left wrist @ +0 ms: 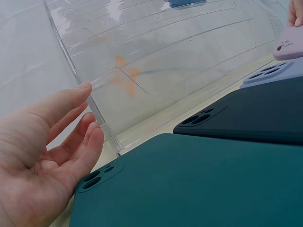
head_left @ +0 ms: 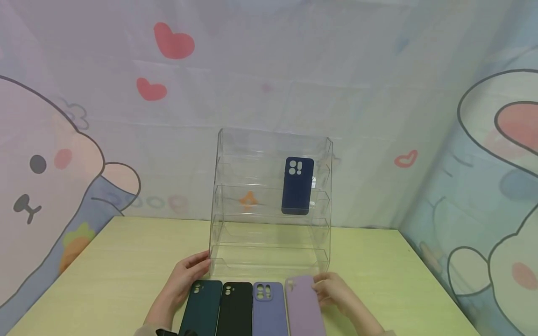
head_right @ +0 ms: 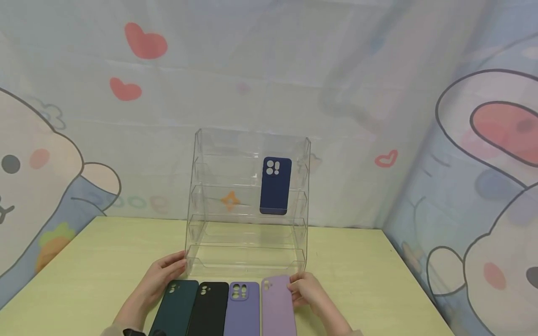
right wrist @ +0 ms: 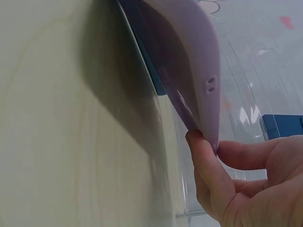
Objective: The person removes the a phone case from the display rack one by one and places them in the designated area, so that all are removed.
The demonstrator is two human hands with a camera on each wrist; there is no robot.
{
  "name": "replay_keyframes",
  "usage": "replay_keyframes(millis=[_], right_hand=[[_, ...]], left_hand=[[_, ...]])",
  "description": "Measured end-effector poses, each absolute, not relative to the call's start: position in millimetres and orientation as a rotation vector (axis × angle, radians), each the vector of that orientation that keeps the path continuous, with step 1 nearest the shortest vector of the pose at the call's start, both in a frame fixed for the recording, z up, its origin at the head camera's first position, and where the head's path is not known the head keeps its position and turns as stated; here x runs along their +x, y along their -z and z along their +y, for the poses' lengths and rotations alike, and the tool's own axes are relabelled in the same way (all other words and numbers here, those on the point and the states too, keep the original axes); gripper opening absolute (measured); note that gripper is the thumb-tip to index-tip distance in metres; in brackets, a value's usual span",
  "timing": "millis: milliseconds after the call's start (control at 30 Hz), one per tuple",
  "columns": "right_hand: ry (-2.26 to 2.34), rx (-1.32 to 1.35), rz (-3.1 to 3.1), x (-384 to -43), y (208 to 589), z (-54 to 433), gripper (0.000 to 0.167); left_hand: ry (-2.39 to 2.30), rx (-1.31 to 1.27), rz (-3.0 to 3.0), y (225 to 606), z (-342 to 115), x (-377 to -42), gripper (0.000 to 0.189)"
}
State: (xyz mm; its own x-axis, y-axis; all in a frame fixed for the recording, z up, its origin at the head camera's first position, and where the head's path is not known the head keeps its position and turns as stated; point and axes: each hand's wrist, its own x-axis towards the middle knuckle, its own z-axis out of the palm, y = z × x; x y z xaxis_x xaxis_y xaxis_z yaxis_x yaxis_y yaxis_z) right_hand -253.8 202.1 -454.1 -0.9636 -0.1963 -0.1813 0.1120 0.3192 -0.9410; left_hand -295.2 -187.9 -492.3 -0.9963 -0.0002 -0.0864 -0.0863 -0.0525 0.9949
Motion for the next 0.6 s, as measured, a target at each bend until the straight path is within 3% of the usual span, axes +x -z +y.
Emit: replay_keyframes(millis=[600], right_hand=[[1.614,-0.079,2.365,-251.8,459.4,199.0,0.039]], left_hand=[[-2.242,-0.081,2.126,494.3,-189.1,-296.3,0.053]])
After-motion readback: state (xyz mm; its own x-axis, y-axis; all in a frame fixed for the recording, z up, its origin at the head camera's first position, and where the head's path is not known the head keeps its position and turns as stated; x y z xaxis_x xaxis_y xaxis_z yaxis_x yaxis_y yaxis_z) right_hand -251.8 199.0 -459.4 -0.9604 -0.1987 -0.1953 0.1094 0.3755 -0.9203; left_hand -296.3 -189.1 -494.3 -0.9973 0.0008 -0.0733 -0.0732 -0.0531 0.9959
